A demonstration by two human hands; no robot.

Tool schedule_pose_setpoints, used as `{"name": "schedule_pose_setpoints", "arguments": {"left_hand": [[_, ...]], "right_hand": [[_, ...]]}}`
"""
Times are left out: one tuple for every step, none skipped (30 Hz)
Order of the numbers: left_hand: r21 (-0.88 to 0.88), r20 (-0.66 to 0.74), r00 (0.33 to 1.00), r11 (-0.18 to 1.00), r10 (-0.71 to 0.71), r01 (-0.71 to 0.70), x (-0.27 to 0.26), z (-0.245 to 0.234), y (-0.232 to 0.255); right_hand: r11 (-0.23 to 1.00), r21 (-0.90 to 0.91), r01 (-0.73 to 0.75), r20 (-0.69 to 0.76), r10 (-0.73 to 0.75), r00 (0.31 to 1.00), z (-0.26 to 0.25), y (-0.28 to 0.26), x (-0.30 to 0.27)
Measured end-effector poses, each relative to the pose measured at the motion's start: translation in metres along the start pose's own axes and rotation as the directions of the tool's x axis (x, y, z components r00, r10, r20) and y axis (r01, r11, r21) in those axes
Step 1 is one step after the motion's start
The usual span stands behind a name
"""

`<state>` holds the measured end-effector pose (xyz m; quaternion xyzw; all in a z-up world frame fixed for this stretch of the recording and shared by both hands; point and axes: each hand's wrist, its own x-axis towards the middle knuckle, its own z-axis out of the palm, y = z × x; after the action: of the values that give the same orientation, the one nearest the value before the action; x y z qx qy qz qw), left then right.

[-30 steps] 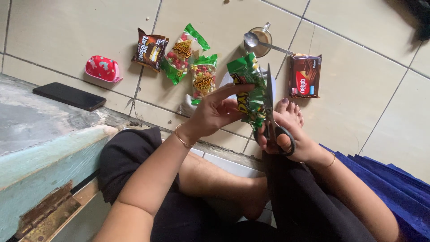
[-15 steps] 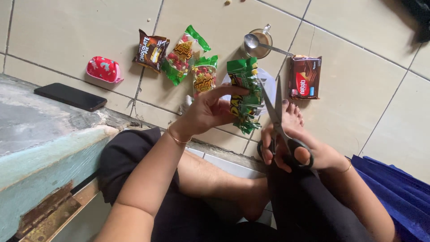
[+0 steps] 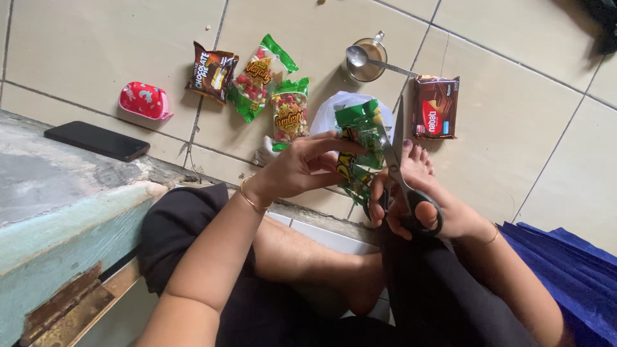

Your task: Sealing individual snack portions into small plastic bags using scissors and a lighter.

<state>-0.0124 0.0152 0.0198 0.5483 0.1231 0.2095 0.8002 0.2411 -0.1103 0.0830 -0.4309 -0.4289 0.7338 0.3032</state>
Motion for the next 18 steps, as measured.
{"name": "schedule_pose_setpoints", "arguments": {"left_hand": [[0.000,0.000,1.000,1.000,-0.001,0.001,0.001,0.000,-0.002],[0.063,-0.003,0.999,0.997,0.035,-0.035,0.002,-0.001,-0.005],[0.126,-0.003,0.997,0.989,0.072,-0.071,0.003,-0.002,-0.007],[0.126,-0.004,0.997,0.990,0.071,-0.070,0.003,-0.001,-0.006],[0.141,0.005,0.998,0.988,0.060,-0.060,0.003,-0.001,-0.004],[0.157,0.013,0.999,0.986,0.050,-0.052,0.004,0.000,-0.002],[0.157,0.012,0.999,0.986,0.050,-0.052,0.003,-0.001,-0.003],[0.188,0.013,0.998,0.980,0.057,-0.058,0.003,-0.001,-0.005],[0.219,0.014,0.998,0.974,0.063,-0.064,0.002,-0.001,-0.006],[0.218,0.015,0.998,0.974,0.063,-0.064,0.003,-0.002,-0.008],[0.265,0.027,0.996,0.960,0.085,-0.089,0.003,-0.002,-0.010],[0.311,0.040,0.993,0.943,0.107,-0.114,0.002,-0.003,-0.012],[0.312,0.039,0.994,0.943,0.107,-0.114,0.003,-0.002,-0.011],[0.326,0.050,0.994,0.939,0.102,-0.113,0.003,-0.002,-0.011],[0.340,0.060,0.993,0.934,0.097,-0.112,0.004,-0.001,-0.010],[0.340,0.060,0.994,0.934,0.097,-0.111,0.004,-0.001,-0.010],[0.355,0.052,0.996,0.931,0.077,-0.090,0.004,-0.001,-0.009],[0.370,0.043,0.997,0.926,0.057,-0.069,0.004,0.000,-0.009]], "right_hand": [[1.000,0.001,0.000,0.000,0.000,1.000,0.001,0.000,0.000],[1.000,0.005,0.014,-0.011,-0.014,1.000,0.002,-0.001,0.001],[1.000,0.010,0.029,-0.022,-0.029,0.999,0.002,-0.001,0.002],[1.000,0.011,0.028,-0.022,-0.028,0.999,-0.001,0.007,-0.001],[0.999,0.049,-0.021,-0.027,0.023,0.999,-0.005,0.015,-0.004],[0.994,0.087,-0.069,-0.031,0.072,0.997,-0.008,0.024,-0.006],[0.994,0.087,-0.070,-0.030,0.073,0.997,-0.006,0.018,-0.003],[0.991,0.122,-0.046,-0.013,0.048,0.999,-0.004,0.013,0.000],[0.987,0.158,-0.024,0.003,0.023,1.000,-0.002,0.007,0.004],[0.987,0.158,-0.024,0.003,0.024,1.000,-0.001,0.006,0.003],[0.989,0.126,0.071,0.017,-0.074,0.997,0.000,0.005,0.003],[0.981,0.095,0.168,0.034,-0.172,0.985,0.001,0.004,0.004],[0.981,0.096,0.168,0.035,-0.172,0.984,-0.003,0.015,0.002],[0.938,-0.210,0.275,-0.066,-0.295,0.953,-0.008,0.027,0.000],[0.803,-0.503,0.320,-0.123,-0.433,0.893,-0.012,0.038,-0.002],[0.803,-0.503,0.320,-0.123,-0.432,0.893,-0.019,0.055,-0.009],[0.773,-0.573,0.273,-0.159,-0.432,0.888,-0.026,0.071,-0.015],[0.737,-0.638,0.223,-0.194,-0.434,0.880,-0.033,0.087,-0.021]]}}
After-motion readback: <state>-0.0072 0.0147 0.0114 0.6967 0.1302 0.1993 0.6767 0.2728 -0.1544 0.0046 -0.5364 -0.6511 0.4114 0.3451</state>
